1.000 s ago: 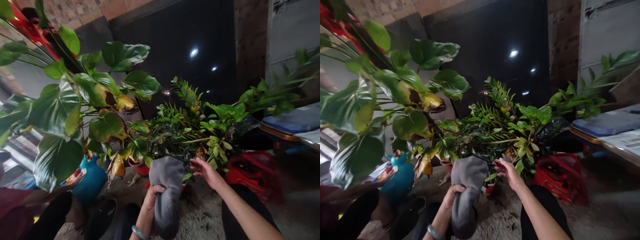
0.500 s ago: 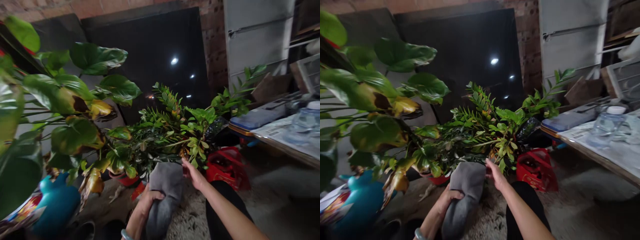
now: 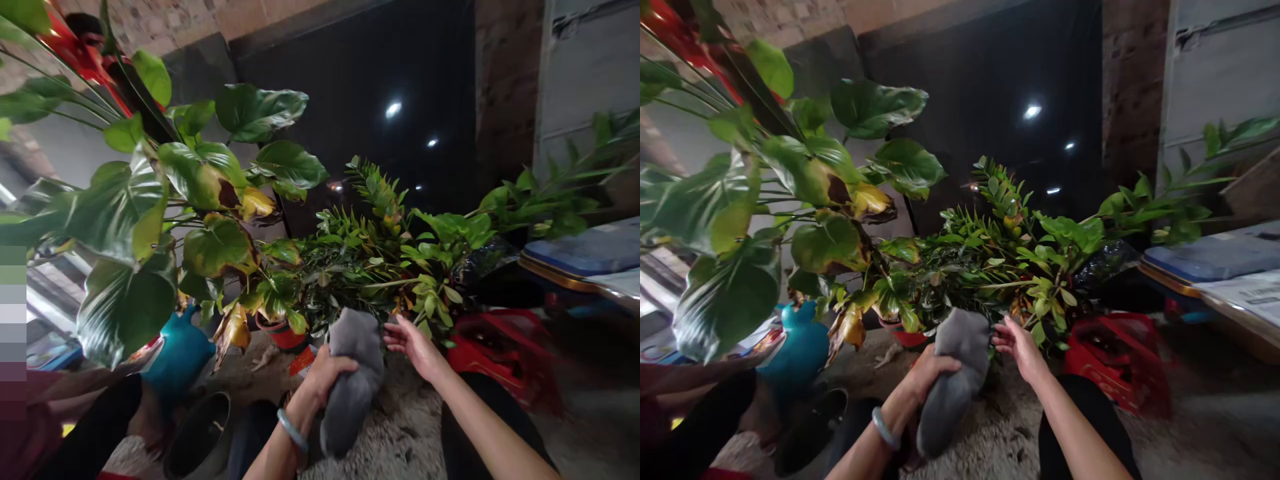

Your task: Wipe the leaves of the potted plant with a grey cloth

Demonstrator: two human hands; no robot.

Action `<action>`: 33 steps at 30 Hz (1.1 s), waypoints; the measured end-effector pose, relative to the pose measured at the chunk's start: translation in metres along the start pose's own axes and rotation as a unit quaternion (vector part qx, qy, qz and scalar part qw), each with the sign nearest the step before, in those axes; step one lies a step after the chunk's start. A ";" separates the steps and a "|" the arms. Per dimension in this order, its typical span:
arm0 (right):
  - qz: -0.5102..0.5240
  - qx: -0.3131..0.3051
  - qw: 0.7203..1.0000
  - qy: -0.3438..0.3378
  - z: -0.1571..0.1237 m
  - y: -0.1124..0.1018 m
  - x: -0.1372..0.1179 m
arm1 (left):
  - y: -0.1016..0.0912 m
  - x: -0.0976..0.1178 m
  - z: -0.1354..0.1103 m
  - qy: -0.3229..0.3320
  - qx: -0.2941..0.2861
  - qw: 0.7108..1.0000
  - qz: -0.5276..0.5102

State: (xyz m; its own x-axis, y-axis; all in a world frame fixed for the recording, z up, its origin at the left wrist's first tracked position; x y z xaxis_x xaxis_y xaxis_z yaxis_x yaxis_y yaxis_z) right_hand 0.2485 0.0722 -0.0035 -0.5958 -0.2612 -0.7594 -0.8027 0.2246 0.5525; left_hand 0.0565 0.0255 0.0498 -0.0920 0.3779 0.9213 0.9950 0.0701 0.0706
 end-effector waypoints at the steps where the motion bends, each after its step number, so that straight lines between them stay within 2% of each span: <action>1: -0.001 0.003 1.000 0.002 0.002 -0.002 0.001 | -0.004 -0.006 -0.005 -0.011 -0.025 1.000 0.001; 3: -0.003 0.004 1.000 0.002 0.005 -0.005 0.002 | -0.009 0.002 -0.012 -0.003 -0.045 0.999 -0.012; 5: -0.004 0.003 1.000 -0.004 0.006 -0.006 0.001 | -0.009 0.030 -0.011 0.040 -0.029 0.998 -0.042; 8: -0.004 -0.007 1.000 -0.016 0.005 -0.003 -0.001 | -0.002 0.077 0.002 0.140 0.054 0.982 -0.117; 10: -0.002 -0.020 1.000 -0.021 0.004 0.000 -0.002 | 0.003 0.087 0.011 0.168 0.104 0.970 -0.141; 12: 0.000 -0.030 0.999 -0.022 0.004 0.001 -0.002 | 0.009 0.070 0.015 0.139 0.103 0.979 -0.106; 14: 0.003 -0.033 0.999 -0.018 0.007 0.000 0.000 | 0.011 0.037 0.011 0.070 0.047 0.996 -0.040; 16: 0.006 -0.034 0.999 -0.012 0.010 -0.002 0.003 | 0.005 0.003 -0.002 0.003 -0.015 1.000 0.017; 17: 0.007 -0.037 0.999 -0.010 0.011 -0.003 0.004 | 0.000 -0.006 -0.010 -0.012 -0.038 0.999 0.033; 19: 0.007 -0.049 0.999 -0.009 0.011 -0.003 0.006 | -0.008 -0.006 -0.021 0.001 -0.064 0.997 0.037; 21: 0.006 -0.067 0.998 -0.015 0.008 0.000 0.006 | -0.011 0.018 -0.022 0.046 -0.065 0.997 -0.012; 24: 0.001 -0.093 0.995 -0.025 0.003 0.004 0.004 | -0.008 0.065 -0.007 0.128 0.002 0.985 -0.118; 26: -0.009 -0.102 0.995 -0.018 0.001 0.006 0.003 | -0.003 0.079 0.007 0.163 0.056 0.975 -0.140; 27: -0.015 -0.101 0.995 -0.011 0.001 0.006 0.004 | 0.001 0.077 0.013 0.165 0.070 0.976 -0.126; 29: -0.029 -0.082 0.996 0.008 0.004 0.002 0.006 | 0.007 0.055 0.019 0.132 0.066 0.987 -0.062; 32: -0.037 -0.045 0.998 0.021 0.010 -0.006 0.008 | 0.008 0.007 0.010 0.042 -0.014 0.999 0.029; 33: -0.035 -0.040 0.998 0.024 0.011 -0.008 0.008 | 0.005 -0.003 0.003 0.020 -0.043 0.998 0.041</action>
State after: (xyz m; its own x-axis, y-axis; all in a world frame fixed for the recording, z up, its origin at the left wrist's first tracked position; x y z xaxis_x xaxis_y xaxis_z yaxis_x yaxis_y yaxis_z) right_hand 0.2505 0.0786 -0.0179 -0.5373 -0.3183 -0.7810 -0.8408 0.1294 0.5257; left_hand 0.0622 0.0275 0.0463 -0.0097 0.3423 0.9395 0.9989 -0.0396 0.0248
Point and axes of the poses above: each hand's wrist, its own z-axis towards the middle knuckle, its own y-axis out of the palm, x = y × z, the point moved 6 cm from there along z, towards the middle knuckle, and after that the axes turned 3 degrees about x, right-handed, at the moved point
